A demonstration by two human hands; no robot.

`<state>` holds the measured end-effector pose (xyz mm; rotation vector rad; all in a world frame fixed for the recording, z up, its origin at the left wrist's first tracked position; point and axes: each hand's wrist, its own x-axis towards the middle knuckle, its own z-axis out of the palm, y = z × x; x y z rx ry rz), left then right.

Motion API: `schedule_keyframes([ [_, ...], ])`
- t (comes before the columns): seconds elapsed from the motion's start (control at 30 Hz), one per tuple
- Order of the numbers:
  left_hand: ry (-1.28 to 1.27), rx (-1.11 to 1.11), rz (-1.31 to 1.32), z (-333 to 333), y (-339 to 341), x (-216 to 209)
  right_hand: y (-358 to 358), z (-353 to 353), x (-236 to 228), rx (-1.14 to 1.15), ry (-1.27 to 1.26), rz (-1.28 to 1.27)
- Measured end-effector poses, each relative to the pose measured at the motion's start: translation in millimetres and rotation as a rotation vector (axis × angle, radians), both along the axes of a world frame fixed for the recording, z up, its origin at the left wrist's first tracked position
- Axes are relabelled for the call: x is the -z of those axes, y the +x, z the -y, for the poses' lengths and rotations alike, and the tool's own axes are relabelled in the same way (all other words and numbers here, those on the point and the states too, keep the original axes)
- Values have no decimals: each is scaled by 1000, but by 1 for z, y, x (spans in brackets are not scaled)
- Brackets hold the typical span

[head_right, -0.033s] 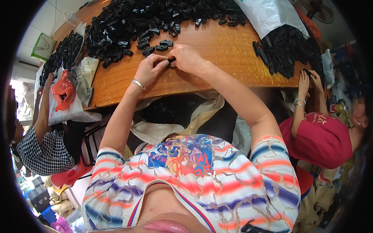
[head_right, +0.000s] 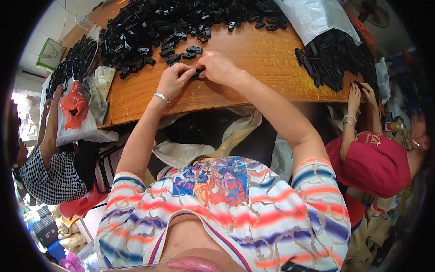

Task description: Manually assembling small black plastic components at a workshop table.

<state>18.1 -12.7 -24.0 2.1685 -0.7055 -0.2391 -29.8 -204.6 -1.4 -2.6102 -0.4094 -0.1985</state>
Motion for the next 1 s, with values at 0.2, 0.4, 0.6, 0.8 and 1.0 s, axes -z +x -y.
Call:
schedule_keyframes([
  [0.2, 63, -10, -24, 10, 3, -7, 10, 7, -6, 57, 254, -367],
  [0.4, 158, -5, -140, 14, 16, -4, 17, 10, 3, 54, 272, -452],
  [0.6, 92, 1, -169, 15, 28, 5, 27, 12, 0, 158, 411, -620],
  [0.8, 53, 27, -68, 12, 8, 12, 9, 18, 6, -5, 251, -365],
  [1.0, -66, -147, 143, -11, -10, 0, -59, -12, -3, -171, 43, -314],
])
